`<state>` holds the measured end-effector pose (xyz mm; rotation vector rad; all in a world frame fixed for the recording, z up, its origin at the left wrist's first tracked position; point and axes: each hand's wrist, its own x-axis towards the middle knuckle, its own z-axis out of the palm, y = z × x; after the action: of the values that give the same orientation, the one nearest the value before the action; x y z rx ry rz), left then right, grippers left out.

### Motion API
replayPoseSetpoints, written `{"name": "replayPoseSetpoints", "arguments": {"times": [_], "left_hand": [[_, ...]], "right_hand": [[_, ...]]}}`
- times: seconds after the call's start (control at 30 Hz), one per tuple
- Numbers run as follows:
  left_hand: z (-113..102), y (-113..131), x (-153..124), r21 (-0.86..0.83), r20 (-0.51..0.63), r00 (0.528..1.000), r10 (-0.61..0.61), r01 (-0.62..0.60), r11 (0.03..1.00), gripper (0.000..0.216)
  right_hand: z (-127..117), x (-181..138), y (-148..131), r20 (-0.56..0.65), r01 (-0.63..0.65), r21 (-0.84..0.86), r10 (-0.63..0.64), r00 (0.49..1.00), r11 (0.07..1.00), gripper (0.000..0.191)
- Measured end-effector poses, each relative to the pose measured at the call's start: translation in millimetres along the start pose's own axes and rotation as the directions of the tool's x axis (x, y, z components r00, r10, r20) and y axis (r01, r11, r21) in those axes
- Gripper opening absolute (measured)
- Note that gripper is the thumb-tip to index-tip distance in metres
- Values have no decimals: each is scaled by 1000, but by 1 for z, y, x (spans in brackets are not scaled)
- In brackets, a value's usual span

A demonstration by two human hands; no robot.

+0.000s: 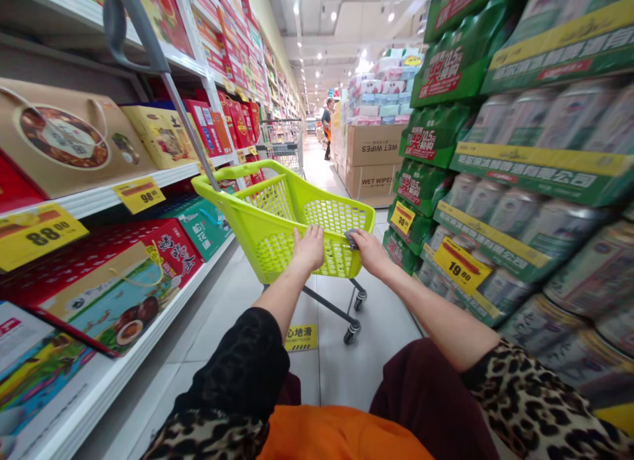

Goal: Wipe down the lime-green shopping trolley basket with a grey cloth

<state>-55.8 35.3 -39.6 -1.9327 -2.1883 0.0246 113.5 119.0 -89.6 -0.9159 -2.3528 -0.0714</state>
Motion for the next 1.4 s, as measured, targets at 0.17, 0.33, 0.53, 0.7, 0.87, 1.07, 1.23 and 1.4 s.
{"name": "replayPoseSetpoints", "arguments": {"times": [0.17, 0.33, 0.53, 0.7, 0.87, 1.07, 1.23, 1.4], "left_hand": [[-1, -39, 0, 78, 25, 996, -80, 78, 994, 73], [2, -35, -2, 75, 2, 999, -50, 49, 996, 75], [-3, -25, -4, 55, 15, 999, -30, 29, 998, 77], [-7, -40, -7, 57, 6, 1000, -12, 11, 998, 73], [-3, -55, -9, 102, -16, 995, -103, 104, 989, 75], [-6, -63, -6, 100, 12, 998, -54, 52, 994, 79], [-5, -66, -6, 76, 8, 999, -53, 52, 996, 81], [-2, -65, -7, 63, 1, 999, -49, 49, 997, 81]], "right_hand": [[0, -4, 12, -54, -44, -56, 41, 998, 997, 48], [6, 6, 7, -80, -119, -58, 115, 990, 991, 47], [22, 36, -28, -100, -20, -26, 17, 995, 999, 46], [23, 36, -14, -83, -38, -39, 35, 996, 999, 47], [24, 25, -6, -96, -104, -91, 96, 991, 990, 51], [26, 32, -12, -40, -100, -108, 96, 995, 989, 53], [33, 44, -4, -85, -118, -29, 116, 990, 993, 53], [47, 68, -50, -54, -6, 14, 7, 999, 1000, 50]]}}
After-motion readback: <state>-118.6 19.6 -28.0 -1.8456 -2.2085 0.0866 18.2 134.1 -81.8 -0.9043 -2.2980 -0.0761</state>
